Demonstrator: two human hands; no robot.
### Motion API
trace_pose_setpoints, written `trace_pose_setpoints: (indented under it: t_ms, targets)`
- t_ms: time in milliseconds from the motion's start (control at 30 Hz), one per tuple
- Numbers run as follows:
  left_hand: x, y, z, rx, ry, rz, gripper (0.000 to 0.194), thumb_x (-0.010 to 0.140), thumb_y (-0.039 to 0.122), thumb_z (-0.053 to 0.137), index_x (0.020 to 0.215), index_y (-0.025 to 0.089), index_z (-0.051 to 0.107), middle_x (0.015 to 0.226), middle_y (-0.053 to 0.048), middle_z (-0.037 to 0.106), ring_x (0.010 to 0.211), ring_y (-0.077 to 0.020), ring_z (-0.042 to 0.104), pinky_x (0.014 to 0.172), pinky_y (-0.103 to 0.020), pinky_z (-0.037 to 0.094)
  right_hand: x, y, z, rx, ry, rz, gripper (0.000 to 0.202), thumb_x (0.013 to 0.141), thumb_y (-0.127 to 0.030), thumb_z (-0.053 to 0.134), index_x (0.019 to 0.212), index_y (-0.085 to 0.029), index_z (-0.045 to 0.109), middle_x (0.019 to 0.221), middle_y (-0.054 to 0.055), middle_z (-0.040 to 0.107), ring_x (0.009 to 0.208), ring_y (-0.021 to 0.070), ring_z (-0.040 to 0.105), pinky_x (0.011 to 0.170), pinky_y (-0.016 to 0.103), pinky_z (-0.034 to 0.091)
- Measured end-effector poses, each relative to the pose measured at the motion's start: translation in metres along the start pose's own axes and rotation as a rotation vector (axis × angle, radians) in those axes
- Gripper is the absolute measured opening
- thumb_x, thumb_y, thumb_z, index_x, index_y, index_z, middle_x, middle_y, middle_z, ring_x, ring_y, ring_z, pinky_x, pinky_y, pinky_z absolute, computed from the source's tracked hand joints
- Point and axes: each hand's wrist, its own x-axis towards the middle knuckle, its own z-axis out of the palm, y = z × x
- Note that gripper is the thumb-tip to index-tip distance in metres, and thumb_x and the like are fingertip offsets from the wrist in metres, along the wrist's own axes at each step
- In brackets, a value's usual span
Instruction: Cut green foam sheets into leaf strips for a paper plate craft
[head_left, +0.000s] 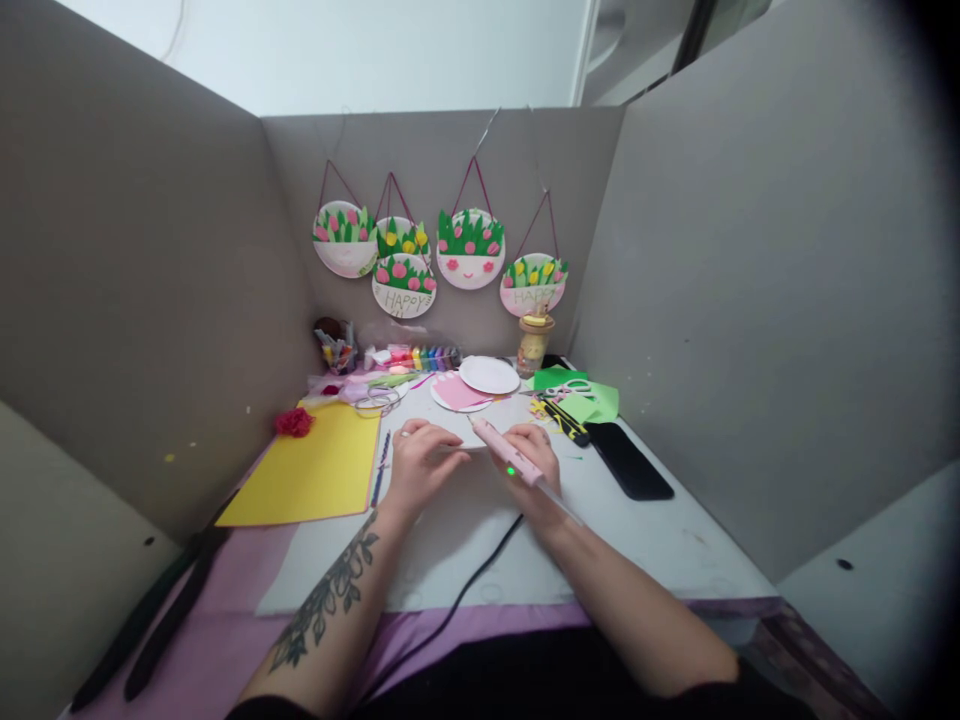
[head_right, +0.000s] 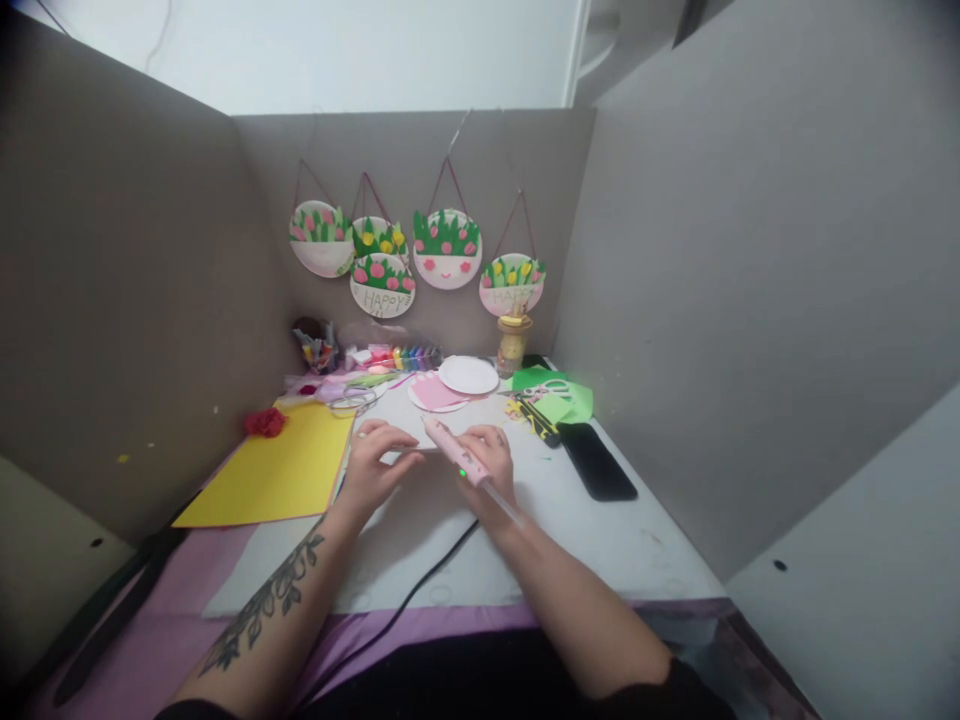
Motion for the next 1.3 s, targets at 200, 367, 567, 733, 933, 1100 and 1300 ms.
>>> trace_pose_setpoints:
  t_ms: [200, 367, 567, 733, 933, 1100, 1300]
  targets:
    - [0.004, 0.005, -0.006, -0.013, -0.017, 0.031, 0.013, 0.084, 0.027, 0.062, 0.072, 0.021, 0.065, 0.074, 0.001, 0.072, 0.07, -0.0135, 0.063, 0.084, -0.036, 0.039, 0.002, 0.0, 0.0, 0.022, -0.02, -0.037, 0.014, 0.082, -0.023, 0.059, 0.09, -0.021, 0.07, 0.091, 0.006, 0.064, 0.091, 0.0222, 0.059, 0.086, 0.04, 0.043]
    - [0.004, 0.001, -0.007, -0.057, 0.025, 0.025, 0.015, 0.084, 0.026, 0.062, 0.07, 0.021, 0.063, 0.072, 0.001, 0.071, 0.069, -0.0141, 0.062, 0.08, -0.036, 0.039, 0.004, 0.0, -0.001, 0.029, -0.008, 0.041, 0.013, 0.083, -0.028, 0.061, 0.086, -0.02, 0.071, 0.089, 0.007, 0.062, 0.088, 0.0221, 0.059, 0.083, 0.038, 0.046]
    - [0.0, -0.003, -0.002, 0.002, 0.029, 0.009, 0.008, 0.079, 0.031, 0.069, 0.079, 0.023, 0.068, 0.078, 0.0, 0.073, 0.077, -0.0173, 0.064, 0.083, -0.037, 0.039, 0.001, 0.002, 0.001, 0.027, -0.022, 0.051, 0.011, 0.081, -0.024, 0.06, 0.086, -0.021, 0.07, 0.089, 0.006, 0.059, 0.087, 0.0217, 0.057, 0.08, 0.037, 0.046]
    - [0.002, 0.003, -0.004, -0.002, -0.028, 0.026, 0.013, 0.084, 0.028, 0.062, 0.073, 0.022, 0.065, 0.075, 0.0, 0.073, 0.071, -0.0146, 0.064, 0.084, -0.037, 0.039, -0.002, 0.005, 0.003, 0.007, -0.028, 0.018, 0.011, 0.081, -0.022, 0.059, 0.084, -0.021, 0.07, 0.087, 0.005, 0.059, 0.086, 0.0214, 0.057, 0.081, 0.037, 0.045]
    - [0.0, 0.003, -0.004, 0.07, 0.005, 0.029, 0.005, 0.083, 0.027, 0.063, 0.083, 0.023, 0.067, 0.085, -0.001, 0.074, 0.079, -0.0166, 0.065, 0.084, -0.037, 0.04, 0.002, -0.001, 0.0, 0.036, -0.045, 0.089, 0.013, 0.083, -0.028, 0.061, 0.086, -0.021, 0.072, 0.087, 0.006, 0.059, 0.085, 0.0209, 0.058, 0.079, 0.036, 0.047]
    - [-0.002, -0.005, -0.004, 0.158, 0.065, -0.003, 0.017, 0.078, 0.028, 0.07, 0.094, 0.024, 0.068, 0.093, -0.002, 0.074, 0.087, -0.0203, 0.063, 0.082, -0.037, 0.041, 0.006, -0.003, -0.002, 0.025, 0.026, 0.101, 0.017, 0.085, -0.034, 0.061, 0.083, -0.02, 0.071, 0.082, 0.006, 0.06, 0.083, 0.0211, 0.06, 0.076, 0.036, 0.049]
    - [-0.004, -0.013, -0.005, 0.128, 0.299, 0.024, 0.003, 0.078, 0.024, 0.07, 0.08, 0.023, 0.068, 0.075, 0.001, 0.072, 0.07, -0.0158, 0.062, 0.08, -0.035, 0.042, 0.005, -0.005, -0.004, 0.0, 0.186, -0.062, 0.011, 0.085, -0.028, 0.063, 0.09, -0.02, 0.068, 0.086, 0.007, 0.061, 0.086, 0.0209, 0.059, 0.078, 0.038, 0.05]
